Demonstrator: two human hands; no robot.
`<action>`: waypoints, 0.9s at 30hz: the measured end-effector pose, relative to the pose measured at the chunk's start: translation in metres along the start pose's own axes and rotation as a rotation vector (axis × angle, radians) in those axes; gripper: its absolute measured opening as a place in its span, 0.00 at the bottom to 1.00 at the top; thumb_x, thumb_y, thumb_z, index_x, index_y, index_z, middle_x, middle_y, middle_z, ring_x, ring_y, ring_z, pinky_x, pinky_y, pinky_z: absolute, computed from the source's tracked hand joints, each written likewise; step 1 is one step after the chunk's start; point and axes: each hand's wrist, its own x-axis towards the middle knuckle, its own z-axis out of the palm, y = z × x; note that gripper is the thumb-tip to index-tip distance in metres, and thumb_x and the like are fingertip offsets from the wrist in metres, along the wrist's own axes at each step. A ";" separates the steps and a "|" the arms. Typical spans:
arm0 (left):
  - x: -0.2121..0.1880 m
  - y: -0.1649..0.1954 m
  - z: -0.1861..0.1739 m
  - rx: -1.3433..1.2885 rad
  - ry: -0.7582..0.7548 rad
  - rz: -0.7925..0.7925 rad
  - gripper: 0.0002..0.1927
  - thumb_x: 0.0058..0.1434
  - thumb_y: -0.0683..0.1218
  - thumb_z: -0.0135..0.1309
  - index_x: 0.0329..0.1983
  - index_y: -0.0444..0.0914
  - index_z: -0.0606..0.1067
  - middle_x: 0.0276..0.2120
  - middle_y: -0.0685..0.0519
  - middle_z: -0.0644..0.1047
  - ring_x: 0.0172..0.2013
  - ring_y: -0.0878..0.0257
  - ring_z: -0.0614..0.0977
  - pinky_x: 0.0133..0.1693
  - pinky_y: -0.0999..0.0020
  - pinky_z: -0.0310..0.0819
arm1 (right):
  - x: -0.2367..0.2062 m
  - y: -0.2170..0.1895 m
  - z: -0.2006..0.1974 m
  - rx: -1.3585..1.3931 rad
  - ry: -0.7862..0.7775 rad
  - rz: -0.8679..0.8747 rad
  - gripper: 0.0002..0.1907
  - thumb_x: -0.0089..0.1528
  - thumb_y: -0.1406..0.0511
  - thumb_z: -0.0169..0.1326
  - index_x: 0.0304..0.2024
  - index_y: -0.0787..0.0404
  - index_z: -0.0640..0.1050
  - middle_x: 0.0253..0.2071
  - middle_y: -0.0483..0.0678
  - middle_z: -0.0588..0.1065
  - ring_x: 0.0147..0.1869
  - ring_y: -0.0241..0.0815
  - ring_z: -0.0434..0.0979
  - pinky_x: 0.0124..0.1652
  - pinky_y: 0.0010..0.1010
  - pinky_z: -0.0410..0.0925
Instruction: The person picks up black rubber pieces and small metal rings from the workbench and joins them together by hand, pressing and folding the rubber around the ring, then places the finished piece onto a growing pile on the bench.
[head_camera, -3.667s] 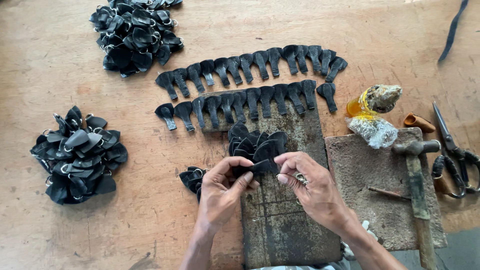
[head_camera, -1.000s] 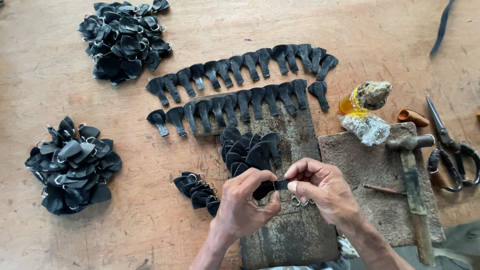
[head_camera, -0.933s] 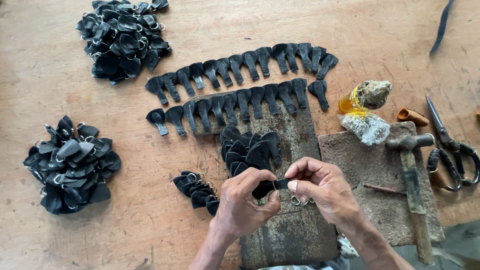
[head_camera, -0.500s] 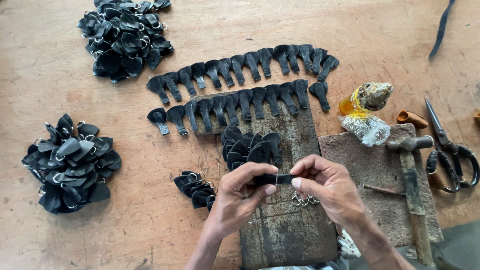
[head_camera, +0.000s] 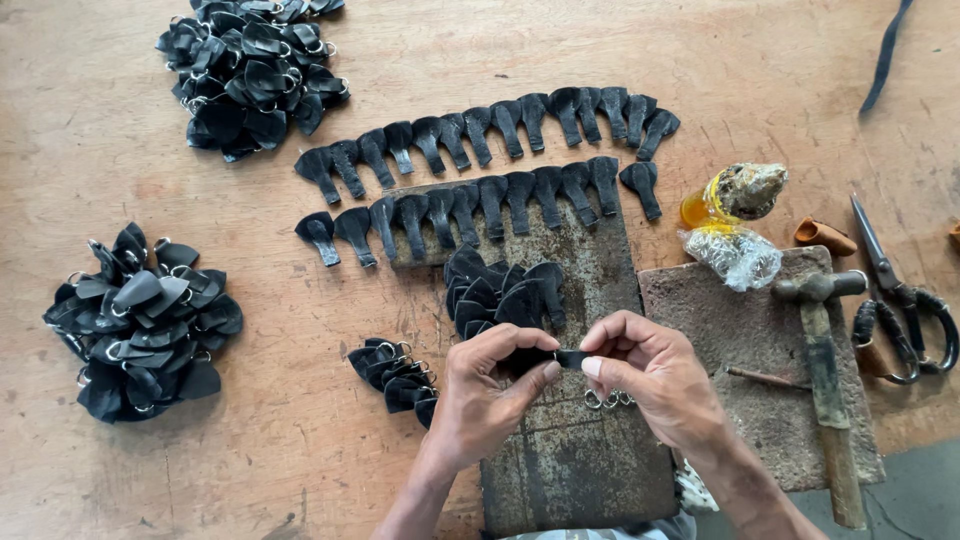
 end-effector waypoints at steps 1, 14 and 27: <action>-0.001 -0.001 -0.001 -0.114 -0.039 -0.046 0.14 0.58 0.43 0.66 0.47 0.37 0.82 0.32 0.53 0.83 0.29 0.69 0.80 0.28 0.75 0.72 | -0.001 -0.003 -0.001 0.116 -0.068 0.011 0.12 0.62 0.72 0.59 0.48 0.71 0.78 0.35 0.54 0.79 0.35 0.39 0.80 0.33 0.27 0.77; -0.006 0.012 -0.001 -0.151 -0.040 0.080 0.10 0.59 0.42 0.63 0.37 0.32 0.75 0.44 0.50 0.78 0.39 0.65 0.80 0.40 0.72 0.77 | 0.002 0.001 0.015 -0.048 -0.047 -0.010 0.17 0.55 0.67 0.67 0.45 0.66 0.82 0.38 0.50 0.82 0.41 0.36 0.82 0.41 0.26 0.78; -0.007 0.019 0.006 0.197 0.012 0.066 0.19 0.52 0.50 0.69 0.33 0.30 0.76 0.42 0.44 0.78 0.36 0.58 0.83 0.38 0.67 0.80 | 0.004 -0.009 0.014 -0.409 -0.037 0.103 0.11 0.55 0.66 0.65 0.40 0.63 0.84 0.35 0.45 0.83 0.37 0.33 0.81 0.37 0.24 0.77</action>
